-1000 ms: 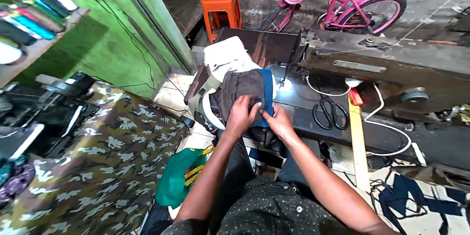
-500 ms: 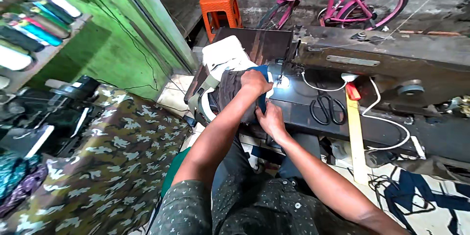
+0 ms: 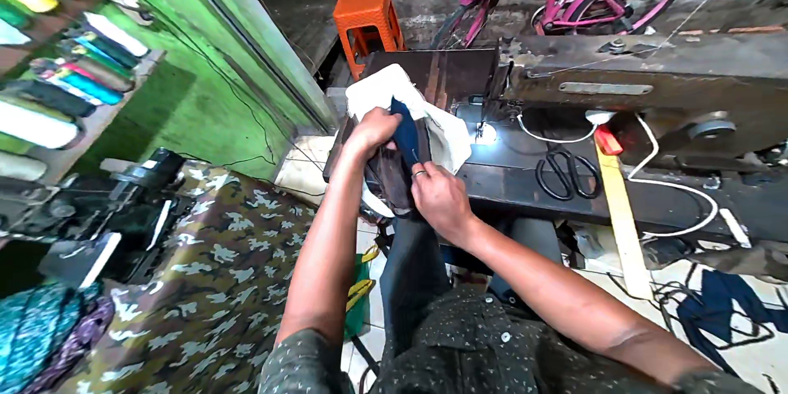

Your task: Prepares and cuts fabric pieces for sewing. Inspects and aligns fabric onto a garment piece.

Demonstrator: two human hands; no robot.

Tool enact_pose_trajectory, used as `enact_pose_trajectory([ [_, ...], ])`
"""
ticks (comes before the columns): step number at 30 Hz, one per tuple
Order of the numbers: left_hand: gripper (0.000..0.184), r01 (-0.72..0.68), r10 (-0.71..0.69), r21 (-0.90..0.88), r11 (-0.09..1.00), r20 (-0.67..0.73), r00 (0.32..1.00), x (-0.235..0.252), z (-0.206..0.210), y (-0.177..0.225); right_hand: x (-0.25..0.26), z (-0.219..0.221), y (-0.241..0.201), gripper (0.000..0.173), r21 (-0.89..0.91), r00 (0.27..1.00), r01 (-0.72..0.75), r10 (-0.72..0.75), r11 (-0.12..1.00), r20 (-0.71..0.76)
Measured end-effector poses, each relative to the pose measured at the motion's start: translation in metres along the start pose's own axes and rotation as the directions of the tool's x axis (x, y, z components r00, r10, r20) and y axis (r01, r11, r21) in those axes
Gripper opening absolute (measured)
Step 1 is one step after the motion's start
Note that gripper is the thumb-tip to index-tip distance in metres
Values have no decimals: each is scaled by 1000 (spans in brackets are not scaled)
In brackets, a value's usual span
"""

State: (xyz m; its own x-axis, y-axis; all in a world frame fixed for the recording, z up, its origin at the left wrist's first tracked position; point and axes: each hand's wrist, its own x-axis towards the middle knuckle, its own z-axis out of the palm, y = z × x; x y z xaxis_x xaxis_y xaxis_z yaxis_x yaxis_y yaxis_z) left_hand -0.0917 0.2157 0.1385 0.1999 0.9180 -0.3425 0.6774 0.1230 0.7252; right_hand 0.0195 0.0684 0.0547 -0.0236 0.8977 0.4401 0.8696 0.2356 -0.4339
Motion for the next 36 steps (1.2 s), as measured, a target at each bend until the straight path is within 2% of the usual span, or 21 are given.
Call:
enact_pose_trajectory([
  [3,30,42,-56,-278,960,-45,997,-9,-32,-50,6,22,-34,16,-4,992,97,-96,995,76],
  [6,27,103,-141,-415,904,-61,988,-8,-45,-99,5,49,-59,23,17,967,136,-137,991,214],
  [9,25,104,-158,-504,858,-65,985,8,-35,-134,-2,67,-67,26,76,906,170,-186,983,380],
  [11,26,85,-142,-499,862,-77,987,13,-27,-142,-9,71,-63,36,158,872,203,-252,966,421],
  [13,29,46,-91,-471,881,-74,993,15,-26,-147,-19,70,-53,46,188,914,231,-279,955,295],
  [15,36,-20,-3,-436,900,-52,999,15,-26,-153,-21,61,-36,40,154,945,224,-253,962,209],
  [18,38,-146,122,-322,935,-95,988,8,-19,-156,-6,47,4,30,88,960,173,-188,981,206],
  [20,41,-180,151,-213,960,-144,978,6,-13,-156,13,40,26,29,69,971,137,-148,988,186],
  [23,45,-171,153,-84,982,-189,970,9,-6,-154,64,38,44,32,61,969,209,-215,976,124],
  [26,42,-209,178,-149,966,-201,963,1,-2,-150,128,40,38,44,117,895,303,-325,946,304],
  [28,41,-227,186,-289,930,-163,969,-19,0,-144,157,46,32,57,180,815,288,-340,940,469],
  [29,41,-238,200,-342,909,-145,969,-26,-1,-145,168,47,29,57,194,768,274,-336,942,545],
  [32,40,-270,259,-421,866,-84,962,-33,-8,-155,186,44,30,29,232,654,317,-389,920,649],
  [34,37,-278,285,-453,847,-53,957,-37,-18,-152,188,32,31,21,317,632,318,-449,894,632],
  [36,35,-288,312,-441,850,-19,950,-46,-29,-139,185,9,31,19,400,634,253,-463,881,619],
])
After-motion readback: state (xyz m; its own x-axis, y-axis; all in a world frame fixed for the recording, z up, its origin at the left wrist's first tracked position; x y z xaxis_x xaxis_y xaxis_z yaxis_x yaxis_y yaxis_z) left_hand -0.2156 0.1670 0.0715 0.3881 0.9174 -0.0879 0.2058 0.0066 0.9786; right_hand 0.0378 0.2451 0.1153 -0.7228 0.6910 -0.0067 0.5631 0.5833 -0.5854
